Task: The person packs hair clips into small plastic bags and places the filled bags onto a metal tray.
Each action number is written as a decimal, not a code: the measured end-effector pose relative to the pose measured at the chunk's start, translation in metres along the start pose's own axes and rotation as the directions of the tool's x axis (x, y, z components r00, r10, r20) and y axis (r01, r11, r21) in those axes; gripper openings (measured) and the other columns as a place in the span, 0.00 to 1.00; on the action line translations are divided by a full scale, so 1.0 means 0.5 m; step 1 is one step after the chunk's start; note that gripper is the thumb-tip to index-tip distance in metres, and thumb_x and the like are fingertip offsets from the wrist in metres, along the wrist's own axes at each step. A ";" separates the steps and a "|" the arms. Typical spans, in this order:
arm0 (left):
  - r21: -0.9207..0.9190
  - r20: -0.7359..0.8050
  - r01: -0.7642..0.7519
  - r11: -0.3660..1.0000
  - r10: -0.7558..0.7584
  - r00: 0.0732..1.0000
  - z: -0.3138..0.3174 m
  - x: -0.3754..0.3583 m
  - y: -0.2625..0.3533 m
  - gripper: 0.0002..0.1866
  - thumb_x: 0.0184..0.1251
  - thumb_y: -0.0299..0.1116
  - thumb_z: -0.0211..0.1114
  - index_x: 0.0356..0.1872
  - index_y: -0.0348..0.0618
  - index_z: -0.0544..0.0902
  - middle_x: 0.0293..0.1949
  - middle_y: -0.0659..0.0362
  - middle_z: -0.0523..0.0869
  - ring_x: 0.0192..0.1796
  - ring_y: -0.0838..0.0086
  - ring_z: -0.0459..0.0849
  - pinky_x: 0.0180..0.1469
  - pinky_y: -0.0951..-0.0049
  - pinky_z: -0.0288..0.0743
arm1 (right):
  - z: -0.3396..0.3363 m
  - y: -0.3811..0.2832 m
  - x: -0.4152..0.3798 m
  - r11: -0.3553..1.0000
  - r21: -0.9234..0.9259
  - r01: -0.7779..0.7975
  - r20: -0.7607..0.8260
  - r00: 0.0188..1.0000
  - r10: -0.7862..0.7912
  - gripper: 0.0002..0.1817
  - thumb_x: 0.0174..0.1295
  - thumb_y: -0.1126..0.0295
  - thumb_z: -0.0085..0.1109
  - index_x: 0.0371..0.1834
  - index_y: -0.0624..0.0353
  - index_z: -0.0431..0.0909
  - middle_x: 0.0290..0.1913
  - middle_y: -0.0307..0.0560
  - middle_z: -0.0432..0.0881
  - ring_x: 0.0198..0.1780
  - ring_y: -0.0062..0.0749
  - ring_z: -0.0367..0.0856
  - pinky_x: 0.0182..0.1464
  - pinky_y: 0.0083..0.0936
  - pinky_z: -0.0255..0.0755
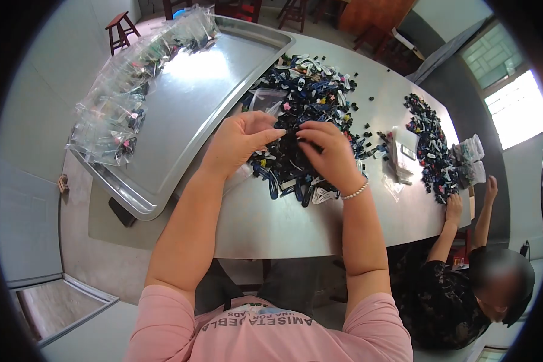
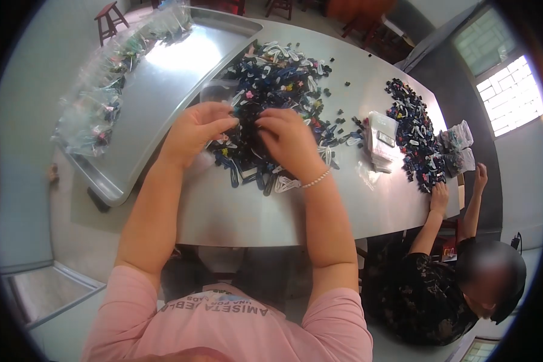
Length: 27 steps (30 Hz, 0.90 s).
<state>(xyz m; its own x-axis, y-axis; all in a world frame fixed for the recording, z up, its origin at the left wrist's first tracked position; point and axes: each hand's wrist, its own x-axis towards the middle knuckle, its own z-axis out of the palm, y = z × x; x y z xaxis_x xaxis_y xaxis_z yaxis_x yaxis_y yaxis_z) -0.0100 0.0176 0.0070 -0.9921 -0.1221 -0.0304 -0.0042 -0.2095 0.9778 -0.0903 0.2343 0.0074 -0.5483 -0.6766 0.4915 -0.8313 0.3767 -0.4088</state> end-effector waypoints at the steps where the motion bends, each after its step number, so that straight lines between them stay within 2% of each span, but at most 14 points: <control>1: 0.027 0.024 0.017 0.999 -0.018 1.000 0.003 -0.003 0.004 0.20 0.61 0.32 0.76 0.51 0.33 0.83 0.42 0.57 0.88 0.42 0.79 0.84 0.43 0.79 0.77 | -0.006 0.007 -0.003 0.997 0.038 -0.064 -0.019 0.998 0.065 0.14 0.55 0.78 0.67 0.46 0.61 0.84 0.53 0.49 0.84 0.52 0.44 0.83 0.56 0.34 0.77; 3: 0.028 0.036 0.047 0.998 -0.048 0.998 0.011 -0.007 0.008 0.18 0.61 0.31 0.75 0.50 0.36 0.84 0.42 0.60 0.88 0.42 0.80 0.84 0.42 0.81 0.75 | -0.018 0.023 -0.007 0.988 0.083 -0.132 -0.033 0.990 0.135 0.14 0.56 0.78 0.67 0.47 0.62 0.84 0.53 0.49 0.84 0.51 0.43 0.83 0.54 0.33 0.78; 4: 0.028 0.055 0.070 0.997 -0.071 0.996 0.015 -0.009 0.008 0.16 0.61 0.31 0.74 0.49 0.39 0.85 0.41 0.63 0.88 0.43 0.81 0.83 0.42 0.82 0.74 | -0.025 0.030 -0.009 0.990 0.020 -0.137 -0.005 0.991 0.137 0.15 0.56 0.79 0.66 0.48 0.62 0.84 0.53 0.49 0.84 0.50 0.42 0.84 0.52 0.31 0.79; 5: 0.031 0.055 0.075 0.997 -0.077 0.996 0.018 -0.010 0.007 0.16 0.61 0.31 0.74 0.49 0.39 0.85 0.41 0.63 0.88 0.43 0.81 0.83 0.42 0.82 0.74 | -0.030 0.033 -0.010 0.989 -0.044 -0.139 0.022 0.990 0.140 0.15 0.57 0.79 0.65 0.48 0.62 0.84 0.53 0.48 0.84 0.49 0.40 0.84 0.50 0.29 0.79; 9: 0.028 0.059 0.047 0.999 -0.048 0.997 0.026 -0.014 0.010 0.17 0.60 0.31 0.75 0.49 0.37 0.85 0.40 0.61 0.88 0.41 0.81 0.83 0.44 0.81 0.75 | -0.038 0.029 -0.012 0.965 0.030 -0.259 0.052 0.965 0.257 0.14 0.58 0.79 0.65 0.48 0.61 0.84 0.53 0.48 0.84 0.47 0.38 0.85 0.46 0.27 0.80; 15: 0.064 0.047 0.047 0.997 -0.050 0.998 0.014 -0.008 0.008 0.18 0.61 0.33 0.76 0.49 0.34 0.84 0.40 0.59 0.88 0.43 0.79 0.84 0.47 0.78 0.77 | -0.031 0.027 -0.008 0.986 -0.160 -0.045 -0.133 0.991 0.024 0.13 0.57 0.77 0.68 0.47 0.60 0.85 0.53 0.46 0.84 0.47 0.38 0.84 0.42 0.28 0.81; 17: 0.058 0.052 0.042 0.997 -0.045 0.998 0.014 -0.010 0.006 0.18 0.61 0.34 0.76 0.49 0.34 0.84 0.41 0.58 0.88 0.43 0.78 0.84 0.47 0.78 0.77 | -0.023 -0.009 -0.009 0.994 -0.050 -0.101 -0.049 0.994 0.098 0.16 0.56 0.74 0.70 0.49 0.57 0.84 0.53 0.45 0.84 0.50 0.39 0.82 0.45 0.30 0.81; 18: 0.039 0.037 0.040 0.998 -0.042 0.998 0.017 -0.010 0.003 0.17 0.61 0.33 0.75 0.49 0.37 0.85 0.37 0.62 0.86 0.38 0.81 0.80 0.43 0.81 0.74 | -0.017 -0.024 -0.006 0.994 -0.048 -0.096 -0.048 0.994 0.094 0.16 0.56 0.74 0.70 0.49 0.57 0.84 0.53 0.45 0.84 0.50 0.39 0.82 0.45 0.30 0.81; 20: 0.021 0.019 0.037 0.999 -0.037 0.999 0.019 -0.010 -0.001 0.16 0.61 0.32 0.74 0.48 0.40 0.85 0.33 0.67 0.84 0.33 0.85 0.77 0.39 0.84 0.70 | -0.007 -0.058 0.000 0.974 -0.222 0.032 0.161 0.987 0.004 0.20 0.55 0.71 0.70 0.53 0.55 0.82 0.54 0.45 0.82 0.54 0.40 0.80 0.50 0.32 0.80; 21: 0.042 0.010 0.029 0.999 -0.029 1.000 0.019 -0.008 -0.003 0.16 0.61 0.32 0.74 0.48 0.40 0.86 0.33 0.67 0.84 0.33 0.85 0.76 0.39 0.84 0.70 | -0.004 -0.080 0.001 0.948 -0.318 0.026 0.257 0.964 0.060 0.22 0.55 0.69 0.68 0.55 0.55 0.79 0.54 0.44 0.81 0.55 0.41 0.79 0.53 0.33 0.79; 23: 0.065 -0.003 0.023 0.998 -0.023 1.000 0.015 -0.006 -0.004 0.15 0.61 0.32 0.74 0.48 0.40 0.86 0.33 0.67 0.84 0.32 0.85 0.76 0.39 0.84 0.70 | 0.023 -0.078 -0.005 0.922 -0.385 0.037 0.238 0.969 0.060 0.21 0.56 0.70 0.66 0.54 0.56 0.79 0.55 0.44 0.80 0.55 0.40 0.78 0.52 0.33 0.79; 24: 0.059 0.024 0.045 0.997 -0.046 0.999 0.012 -0.005 -0.003 0.19 0.61 0.33 0.75 0.51 0.36 0.84 0.40 0.60 0.86 0.40 0.81 0.80 0.44 0.81 0.74 | 0.031 -0.077 -0.007 0.891 -0.451 0.044 0.217 0.974 0.062 0.19 0.57 0.71 0.65 0.54 0.56 0.79 0.56 0.43 0.80 0.55 0.40 0.78 0.51 0.33 0.79; 25: 0.054 0.052 0.067 0.996 -0.070 0.996 0.010 -0.005 -0.003 0.23 0.61 0.34 0.76 0.53 0.31 0.82 0.47 0.54 0.88 0.48 0.76 0.85 0.50 0.77 0.78 | 0.028 -0.081 -0.004 0.892 -0.449 0.052 0.211 0.976 0.049 0.16 0.58 0.72 0.63 0.51 0.56 0.79 0.51 0.43 0.81 0.51 0.40 0.80 0.49 0.34 0.79; 27: 0.075 0.042 0.060 0.995 -0.063 0.997 0.012 -0.004 -0.007 0.23 0.61 0.35 0.76 0.53 0.31 0.82 0.46 0.54 0.88 0.48 0.76 0.85 0.50 0.77 0.78 | 0.028 -0.061 -0.006 0.920 -0.391 0.001 0.189 0.979 0.079 0.14 0.58 0.72 0.63 0.49 0.57 0.80 0.47 0.44 0.82 0.47 0.41 0.81 0.48 0.35 0.79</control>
<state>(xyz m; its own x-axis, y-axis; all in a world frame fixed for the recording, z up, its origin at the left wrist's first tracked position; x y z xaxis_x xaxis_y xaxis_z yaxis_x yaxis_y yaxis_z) -0.0085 0.0244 0.0047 -0.9942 -0.0674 -0.0834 -0.0731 -0.1432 0.9870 -0.0622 0.2160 0.0077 -0.5855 -0.7516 0.3037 -0.8011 0.5938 -0.0749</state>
